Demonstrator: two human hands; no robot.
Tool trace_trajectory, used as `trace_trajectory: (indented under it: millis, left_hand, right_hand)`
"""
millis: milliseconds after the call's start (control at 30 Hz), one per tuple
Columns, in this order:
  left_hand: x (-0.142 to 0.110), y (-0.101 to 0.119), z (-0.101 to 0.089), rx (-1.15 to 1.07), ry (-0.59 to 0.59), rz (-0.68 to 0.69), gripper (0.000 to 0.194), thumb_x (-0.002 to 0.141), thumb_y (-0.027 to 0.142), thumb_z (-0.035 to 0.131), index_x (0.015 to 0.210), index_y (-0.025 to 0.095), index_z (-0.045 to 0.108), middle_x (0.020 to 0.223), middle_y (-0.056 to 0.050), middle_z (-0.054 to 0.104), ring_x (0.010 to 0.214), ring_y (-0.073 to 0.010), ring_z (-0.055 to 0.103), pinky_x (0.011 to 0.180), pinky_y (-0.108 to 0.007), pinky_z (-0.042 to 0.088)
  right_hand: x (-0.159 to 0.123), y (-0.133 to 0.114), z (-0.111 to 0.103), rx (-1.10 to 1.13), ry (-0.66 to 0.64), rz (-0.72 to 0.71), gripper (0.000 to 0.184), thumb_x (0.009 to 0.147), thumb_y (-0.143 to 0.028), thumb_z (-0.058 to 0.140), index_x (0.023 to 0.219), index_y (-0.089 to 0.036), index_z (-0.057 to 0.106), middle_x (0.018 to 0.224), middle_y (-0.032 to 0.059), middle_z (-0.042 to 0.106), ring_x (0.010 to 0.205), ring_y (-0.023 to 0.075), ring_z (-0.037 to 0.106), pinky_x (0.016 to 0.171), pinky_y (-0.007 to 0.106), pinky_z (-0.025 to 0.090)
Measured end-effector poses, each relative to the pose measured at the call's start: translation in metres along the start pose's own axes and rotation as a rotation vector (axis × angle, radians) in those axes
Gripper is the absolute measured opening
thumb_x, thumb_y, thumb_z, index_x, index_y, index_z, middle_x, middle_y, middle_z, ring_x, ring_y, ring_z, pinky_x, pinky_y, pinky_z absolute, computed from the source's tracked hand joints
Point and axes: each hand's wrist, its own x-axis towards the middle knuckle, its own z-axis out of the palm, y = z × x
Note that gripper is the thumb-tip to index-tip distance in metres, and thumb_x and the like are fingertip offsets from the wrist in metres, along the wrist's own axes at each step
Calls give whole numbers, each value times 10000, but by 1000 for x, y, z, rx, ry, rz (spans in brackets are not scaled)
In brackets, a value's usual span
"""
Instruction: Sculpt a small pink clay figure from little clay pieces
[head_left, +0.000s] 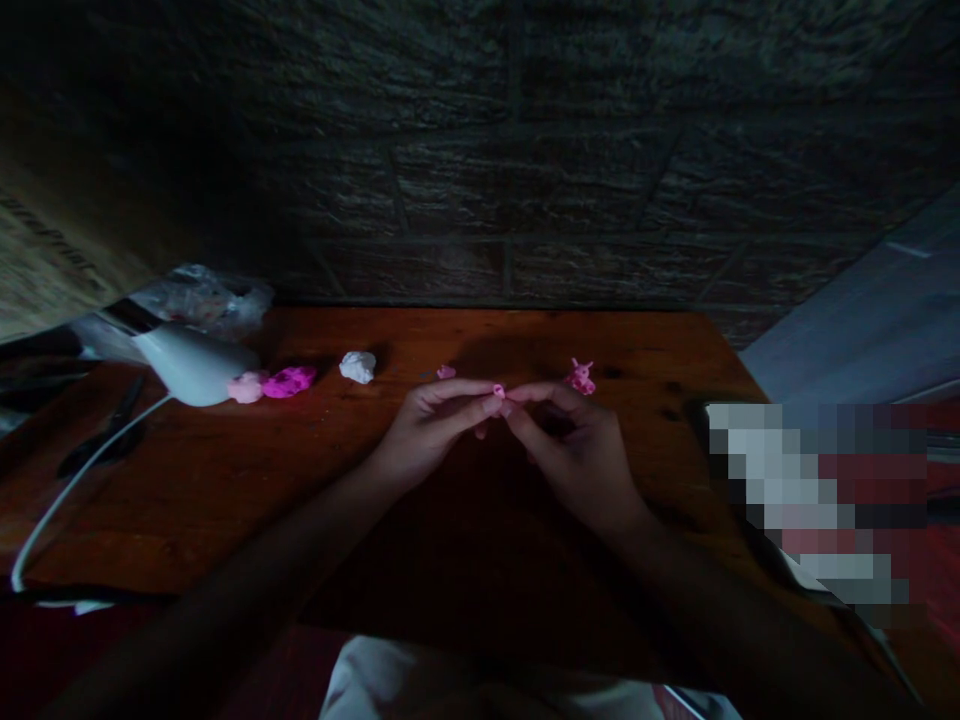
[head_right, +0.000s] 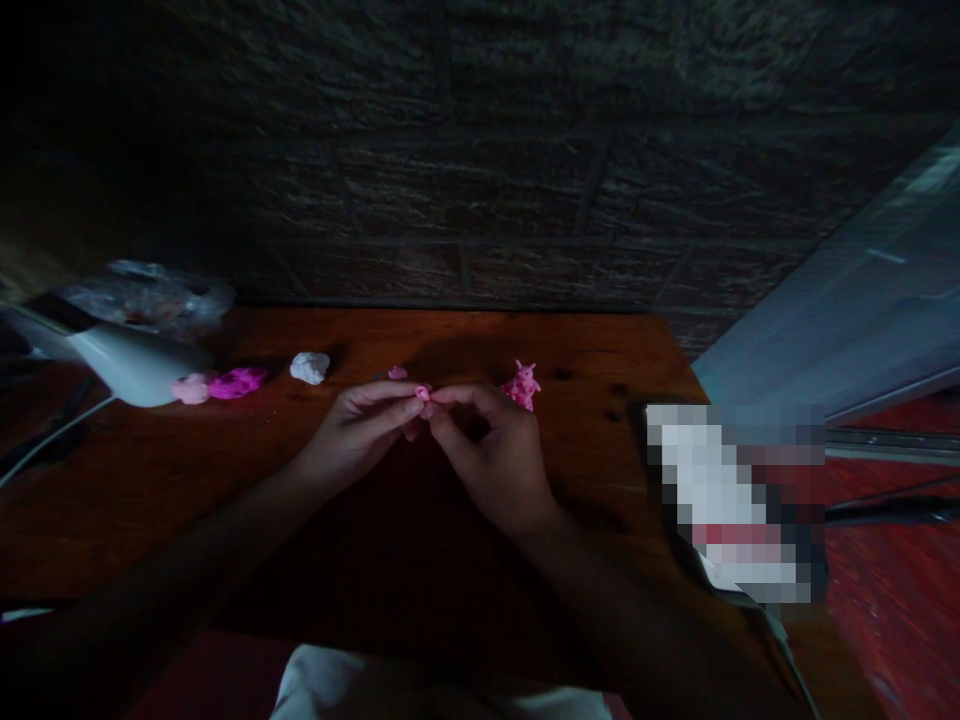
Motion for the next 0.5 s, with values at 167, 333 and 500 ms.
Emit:
trace_trajectory:
  millis: [167,333,500]
  left_hand:
    - [0,1,1,24,-2,-28,172,760,355,817,897,250,803,805,-27,750,691,-114,629,558,-214,497]
    - [0,-1,0,9,-2,-49,217,755,360,819,936,243,799,839,-32,751,705,-114,621,582,-224,500]
    - [0,-1,0,-81,-7,-74,206,732,345,839,904,237,804,830,-25,746,719,-108,621,587,-212,482]
  right_hand:
    - [1,-2,0,28,6,25,102,866,-282,695,941,-228,739,853,27,771,710,161,698,565,269,538]
    - [3,-2,0,34,22,25,82,855,-275,701,907,-231,746,821,20,768,680,163,693,539,268,533]
    - [3,-2,-1,21,14,11,91,855,-280,713,920,-229,752,822,22,763,578,130,638,466,239,479]
